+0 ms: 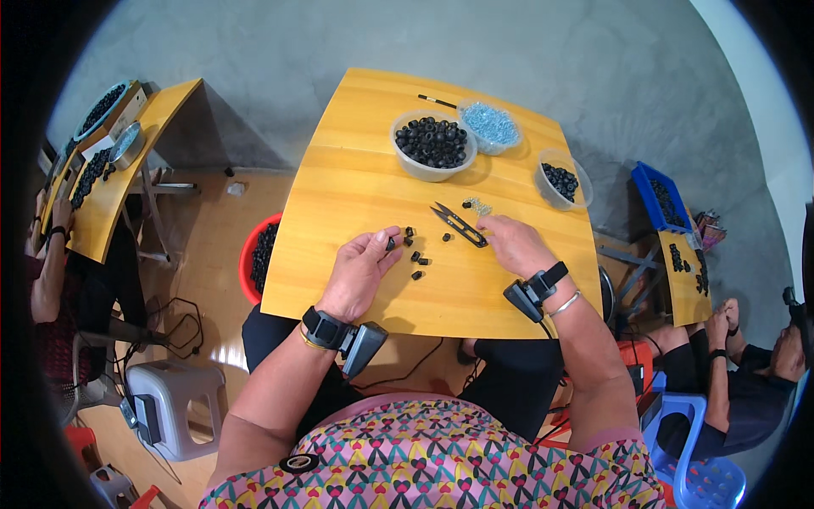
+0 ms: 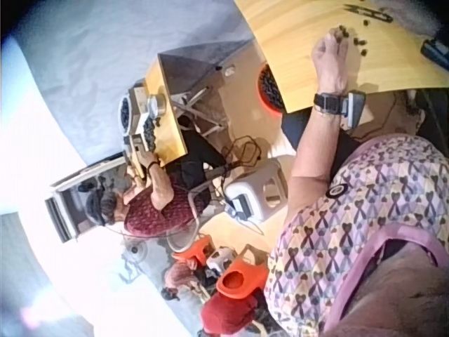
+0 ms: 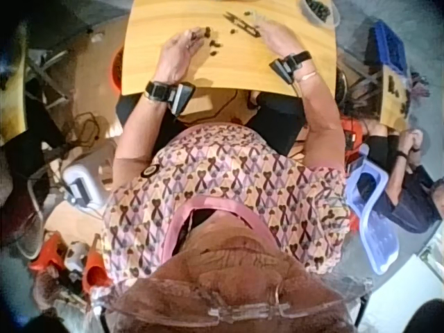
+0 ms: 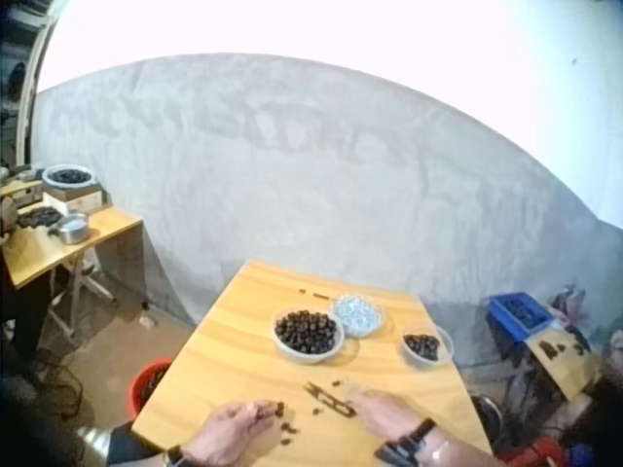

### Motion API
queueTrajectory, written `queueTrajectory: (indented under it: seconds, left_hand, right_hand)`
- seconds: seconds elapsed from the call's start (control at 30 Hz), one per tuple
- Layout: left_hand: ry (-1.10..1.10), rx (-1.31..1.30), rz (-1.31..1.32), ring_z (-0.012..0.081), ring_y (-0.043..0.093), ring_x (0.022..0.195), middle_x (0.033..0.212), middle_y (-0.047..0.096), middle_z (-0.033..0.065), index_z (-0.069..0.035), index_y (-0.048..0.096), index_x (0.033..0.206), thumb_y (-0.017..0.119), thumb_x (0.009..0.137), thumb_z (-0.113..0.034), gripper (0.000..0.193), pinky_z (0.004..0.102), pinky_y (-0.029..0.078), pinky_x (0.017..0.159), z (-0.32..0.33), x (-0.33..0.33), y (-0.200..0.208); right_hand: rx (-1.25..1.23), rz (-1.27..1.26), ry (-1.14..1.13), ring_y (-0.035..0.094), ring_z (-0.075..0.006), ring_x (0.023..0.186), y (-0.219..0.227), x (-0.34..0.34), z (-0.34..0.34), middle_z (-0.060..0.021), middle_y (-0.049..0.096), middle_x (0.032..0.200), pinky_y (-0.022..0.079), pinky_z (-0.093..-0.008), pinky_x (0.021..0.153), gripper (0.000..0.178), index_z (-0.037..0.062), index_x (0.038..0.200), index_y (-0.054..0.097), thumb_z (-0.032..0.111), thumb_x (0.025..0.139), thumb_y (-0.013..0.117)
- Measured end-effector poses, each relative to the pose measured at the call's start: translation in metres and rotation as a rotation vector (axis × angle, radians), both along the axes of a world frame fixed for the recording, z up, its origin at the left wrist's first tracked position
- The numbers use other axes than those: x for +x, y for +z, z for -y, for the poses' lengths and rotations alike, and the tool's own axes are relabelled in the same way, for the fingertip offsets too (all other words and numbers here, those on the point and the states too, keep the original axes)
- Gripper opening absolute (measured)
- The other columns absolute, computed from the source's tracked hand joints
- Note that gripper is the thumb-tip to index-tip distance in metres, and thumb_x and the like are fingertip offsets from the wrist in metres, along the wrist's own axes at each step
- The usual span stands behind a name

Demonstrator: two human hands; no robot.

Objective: The person picks up a black plastic component and a small metal pin, inserts the pin into the component, and places the assembled unit on the table, repeating the process several times.

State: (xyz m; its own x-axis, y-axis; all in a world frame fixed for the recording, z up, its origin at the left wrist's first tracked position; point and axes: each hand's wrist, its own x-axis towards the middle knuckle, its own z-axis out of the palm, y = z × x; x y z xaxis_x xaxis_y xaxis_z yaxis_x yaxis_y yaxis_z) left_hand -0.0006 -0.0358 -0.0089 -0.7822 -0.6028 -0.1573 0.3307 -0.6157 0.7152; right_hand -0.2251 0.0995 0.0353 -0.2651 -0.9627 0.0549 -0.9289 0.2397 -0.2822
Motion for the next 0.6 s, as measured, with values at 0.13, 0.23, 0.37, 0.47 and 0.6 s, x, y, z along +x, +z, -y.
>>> queueTrajectory:
  seconds: [0.13,0.23,0.37,0.47,0.6]
  left_hand:
    - [-0.003,-0.023,-0.002,0.0197,0.052,0.1,0.109,0.055,0.0141,0.004,0.054,0.1,0.045,0.091,-0.018,0.025,0.035,0.04,0.093,0.0,-0.001,-0.003]
    - [-0.002,-0.038,0.008,0.0182,0.054,0.095,0.101,0.057,0.0124,0.003,0.055,0.099,0.046,0.091,-0.018,0.024,0.0338,0.042,0.089,0.0,-0.001,-0.002]
    - [-0.045,-0.076,-0.024,0.0171,0.055,0.088,0.094,0.059,0.0113,0.001,0.055,0.097,0.046,0.091,-0.018,0.022,0.0322,0.045,0.083,0.003,0.001,-0.004]
    - [-0.059,0.002,-0.032,0.0151,0.056,0.078,0.088,0.059,0.0096,0.0,0.055,0.092,0.047,0.09,-0.019,0.021,0.0293,0.048,0.074,0.001,0.003,0.004]
    - [-0.071,0.029,0.036,0.0125,0.056,0.067,0.082,0.059,0.0082,-0.002,0.054,0.088,0.051,0.088,-0.018,0.016,0.0247,0.049,0.063,-0.001,0.007,0.006]
  right_hand:
    - [0.034,-0.06,-0.008,0.055,-0.0322,0.086,0.001,0.001,0.001,-0.0134,0.058,0.089,0.045,-0.0398,0.073,0.018,0.0089,0.095,0.054,0.008,0.077,0.055]
    - [0.042,-0.106,0.01,0.056,-0.032,0.083,0.002,0.004,0.002,-0.0127,0.058,0.086,0.045,-0.04,0.07,0.018,0.01,0.095,0.054,0.008,0.077,0.055]
    - [0.016,-0.132,0.059,0.056,-0.0322,0.079,0.002,0.008,0.002,-0.012,0.058,0.084,0.046,-0.0399,0.068,0.018,0.0103,0.095,0.054,0.007,0.077,0.056]
    - [0.02,-0.151,0.059,0.056,-0.0323,0.079,0.003,0.009,0.001,-0.0121,0.058,0.083,0.046,-0.0397,0.067,0.017,0.0099,0.093,0.054,0.006,0.076,0.056]
    - [-0.023,-0.08,0.086,0.056,-0.0326,0.078,0.0,0.011,-0.001,-0.0123,0.058,0.081,0.046,-0.04,0.066,0.018,0.0097,0.094,0.054,0.006,0.076,0.056]
